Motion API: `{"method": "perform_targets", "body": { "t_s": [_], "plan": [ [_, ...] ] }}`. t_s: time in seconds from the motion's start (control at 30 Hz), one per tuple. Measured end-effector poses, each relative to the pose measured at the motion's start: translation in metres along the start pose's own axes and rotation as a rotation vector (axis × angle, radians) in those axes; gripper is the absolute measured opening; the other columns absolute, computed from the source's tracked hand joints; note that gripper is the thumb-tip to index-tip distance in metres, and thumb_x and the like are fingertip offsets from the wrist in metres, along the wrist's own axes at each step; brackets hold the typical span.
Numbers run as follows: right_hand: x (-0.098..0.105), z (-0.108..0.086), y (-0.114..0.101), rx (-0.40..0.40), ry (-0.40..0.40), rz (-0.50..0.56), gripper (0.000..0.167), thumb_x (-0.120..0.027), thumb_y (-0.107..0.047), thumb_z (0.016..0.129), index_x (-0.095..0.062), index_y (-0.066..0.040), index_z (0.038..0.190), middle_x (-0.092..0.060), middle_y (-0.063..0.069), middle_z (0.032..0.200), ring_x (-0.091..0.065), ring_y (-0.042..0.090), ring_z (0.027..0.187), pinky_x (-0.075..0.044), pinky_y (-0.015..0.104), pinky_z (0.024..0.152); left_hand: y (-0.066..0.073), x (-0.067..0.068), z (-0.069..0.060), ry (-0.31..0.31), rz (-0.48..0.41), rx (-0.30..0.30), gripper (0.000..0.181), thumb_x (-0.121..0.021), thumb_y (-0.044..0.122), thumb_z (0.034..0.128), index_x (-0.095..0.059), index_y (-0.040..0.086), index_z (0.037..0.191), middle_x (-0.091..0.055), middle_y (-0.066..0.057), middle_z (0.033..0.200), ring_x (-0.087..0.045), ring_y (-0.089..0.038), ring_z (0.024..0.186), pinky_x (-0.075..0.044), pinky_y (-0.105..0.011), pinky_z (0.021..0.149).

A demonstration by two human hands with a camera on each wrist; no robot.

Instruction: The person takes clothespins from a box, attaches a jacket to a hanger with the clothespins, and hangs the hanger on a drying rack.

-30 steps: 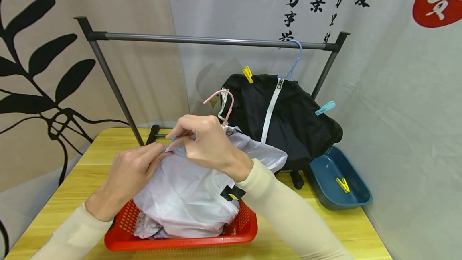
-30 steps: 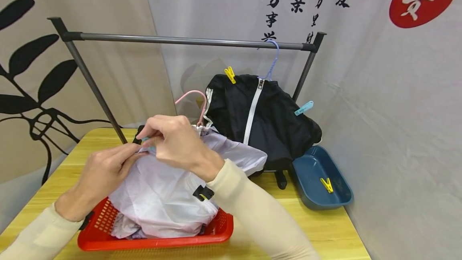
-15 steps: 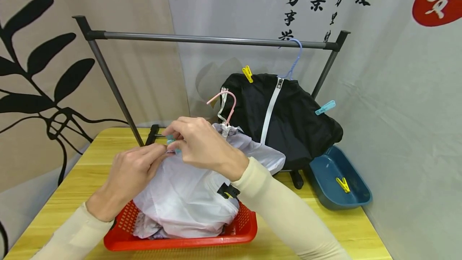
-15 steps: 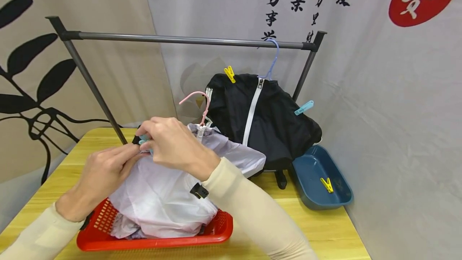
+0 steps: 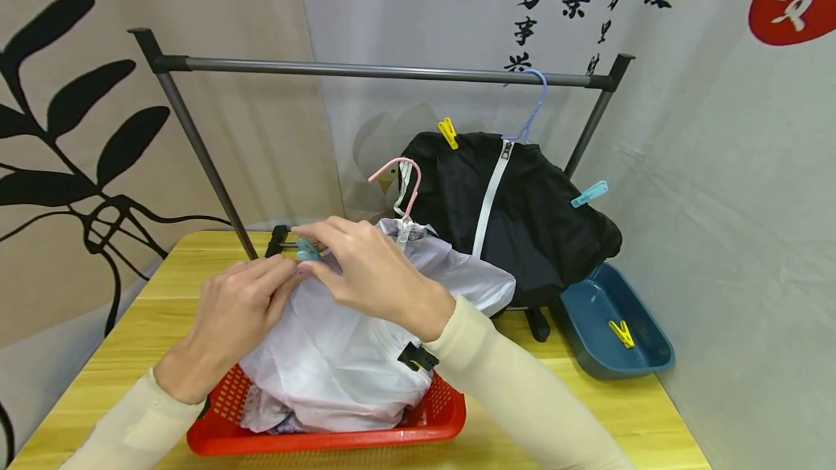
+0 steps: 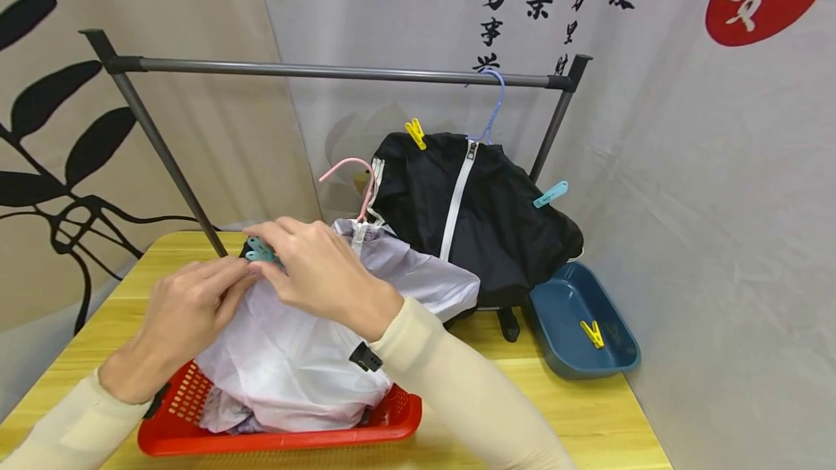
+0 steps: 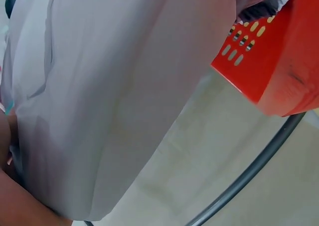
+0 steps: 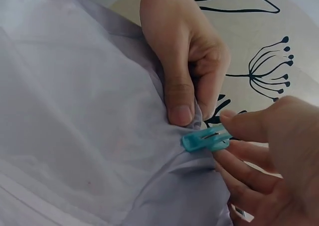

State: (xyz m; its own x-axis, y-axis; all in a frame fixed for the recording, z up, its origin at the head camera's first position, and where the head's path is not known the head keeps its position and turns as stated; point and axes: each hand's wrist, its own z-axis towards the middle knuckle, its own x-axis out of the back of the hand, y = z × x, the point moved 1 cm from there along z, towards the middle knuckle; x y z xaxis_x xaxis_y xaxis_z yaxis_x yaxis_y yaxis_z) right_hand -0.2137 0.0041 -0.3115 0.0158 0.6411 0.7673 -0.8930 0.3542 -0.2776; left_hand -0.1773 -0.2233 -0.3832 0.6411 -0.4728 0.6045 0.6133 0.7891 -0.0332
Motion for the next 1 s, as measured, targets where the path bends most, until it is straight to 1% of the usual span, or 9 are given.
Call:
{"method": "perform_targets", "body": {
  "t_s": [0.07, 0.2, 0.3, 0.37, 0.47, 0.6, 0.77, 0.87, 1.0],
  "plan": [
    [0.000, -0.004, -0.001, 0.023, 0.028, 0.005, 0.040, -0.083, -0.016, 0.110, -0.075, -0.005, 0.148, -0.083, 0.007, 0.130, -0.079, 0.016, 0.103, -0.062, 0.022, 0.090, 0.000, 0.000, 0.001, 0.007, 0.007, 0.008, 0.054, -0.048, 0.045, 0.1265, -0.076, 0.010, 0.098, -0.082, -0.005, 0.087, -0.066, -0.021, 0.062, -0.049, -0.038, 0.055],
    [-0.001, -0.013, -0.002, 0.073, 0.092, -0.011, 0.040, -0.083, -0.019, 0.111, -0.076, -0.005, 0.147, -0.080, 0.007, 0.138, -0.080, 0.017, 0.120, -0.061, 0.023, 0.108, 0.000, 0.001, 0.001, 0.024, 0.026, 0.011, 0.053, -0.047, 0.043, 0.1270, -0.077, 0.008, 0.101, -0.082, -0.007, 0.090, -0.068, -0.026, 0.069, -0.038, -0.038, 0.063],
    [-0.001, -0.021, -0.002, 0.095, 0.122, -0.017, 0.039, -0.082, -0.020, 0.111, -0.076, -0.005, 0.147, -0.079, 0.008, 0.144, -0.077, 0.020, 0.135, -0.056, 0.026, 0.122, -0.001, 0.001, 0.001, 0.021, 0.038, 0.018, 0.053, -0.046, 0.042, 0.1274, -0.077, 0.007, 0.101, -0.082, -0.008, 0.090, -0.070, -0.031, 0.076, -0.037, -0.042, 0.069],
    [0.000, -0.027, -0.001, 0.100, 0.134, -0.007, 0.037, -0.081, -0.019, 0.111, -0.077, -0.005, 0.146, -0.079, 0.008, 0.144, -0.076, 0.020, 0.138, -0.055, 0.027, 0.125, -0.001, 0.001, 0.001, 0.021, 0.042, 0.026, 0.054, -0.046, 0.043, 0.1275, -0.078, 0.007, 0.102, -0.081, -0.008, 0.090, -0.071, -0.032, 0.079, -0.037, -0.043, 0.072],
    [0.002, -0.038, 0.001, 0.098, 0.142, 0.035, 0.033, -0.081, -0.016, 0.111, -0.078, -0.005, 0.142, -0.080, 0.008, 0.141, -0.076, 0.020, 0.139, -0.055, 0.028, 0.125, -0.001, 0.001, 0.000, 0.020, 0.052, 0.039, 0.054, -0.045, 0.044, 0.1275, -0.076, 0.008, 0.101, -0.080, -0.008, 0.089, -0.071, -0.033, 0.083, -0.036, -0.044, 0.074],
    [0.005, -0.054, 0.004, 0.091, 0.155, 0.087, 0.029, -0.082, -0.013, 0.109, -0.080, -0.005, 0.137, -0.082, 0.007, 0.136, -0.079, 0.018, 0.133, -0.059, 0.028, 0.120, 0.000, 0.002, -0.001, 0.027, 0.062, 0.048, 0.053, -0.044, 0.044, 0.1277, -0.076, 0.009, 0.102, -0.081, -0.008, 0.094, -0.072, -0.034, 0.088, -0.038, -0.049, 0.076],
    [0.007, -0.072, 0.011, 0.073, 0.154, 0.103, 0.026, -0.084, -0.010, 0.108, -0.082, -0.005, 0.133, -0.083, 0.005, 0.131, -0.080, 0.018, 0.127, -0.063, 0.030, 0.114, 0.001, 0.003, -0.001, 0.030, 0.070, 0.066, 0.047, -0.049, 0.040, 0.1269, -0.077, 0.008, 0.107, -0.082, -0.008, 0.098, -0.072, -0.035, 0.091, -0.037, -0.051, 0.077],
    [0.009, -0.083, 0.016, 0.056, 0.151, 0.112, 0.025, -0.084, -0.008, 0.107, -0.083, -0.007, 0.132, -0.083, 0.004, 0.130, -0.080, 0.018, 0.124, -0.064, 0.032, 0.112, 0.002, 0.004, -0.002, 0.020, 0.069, 0.087, 0.034, -0.058, 0.031, 0.1230, -0.078, 0.008, 0.109, -0.082, -0.009, 0.099, -0.071, -0.036, 0.092, -0.036, -0.050, 0.078],
    [0.010, -0.096, 0.022, 0.039, 0.156, 0.138, 0.023, -0.083, -0.006, 0.107, -0.083, -0.007, 0.130, -0.084, 0.003, 0.129, -0.080, 0.018, 0.123, -0.065, 0.033, 0.110, 0.004, 0.005, -0.004, 0.011, 0.058, 0.118, 0.011, -0.074, 0.015, 0.1104, -0.080, 0.006, 0.113, -0.082, -0.010, 0.100, -0.072, -0.037, 0.093, -0.037, -0.049, 0.079]
  ]
}}
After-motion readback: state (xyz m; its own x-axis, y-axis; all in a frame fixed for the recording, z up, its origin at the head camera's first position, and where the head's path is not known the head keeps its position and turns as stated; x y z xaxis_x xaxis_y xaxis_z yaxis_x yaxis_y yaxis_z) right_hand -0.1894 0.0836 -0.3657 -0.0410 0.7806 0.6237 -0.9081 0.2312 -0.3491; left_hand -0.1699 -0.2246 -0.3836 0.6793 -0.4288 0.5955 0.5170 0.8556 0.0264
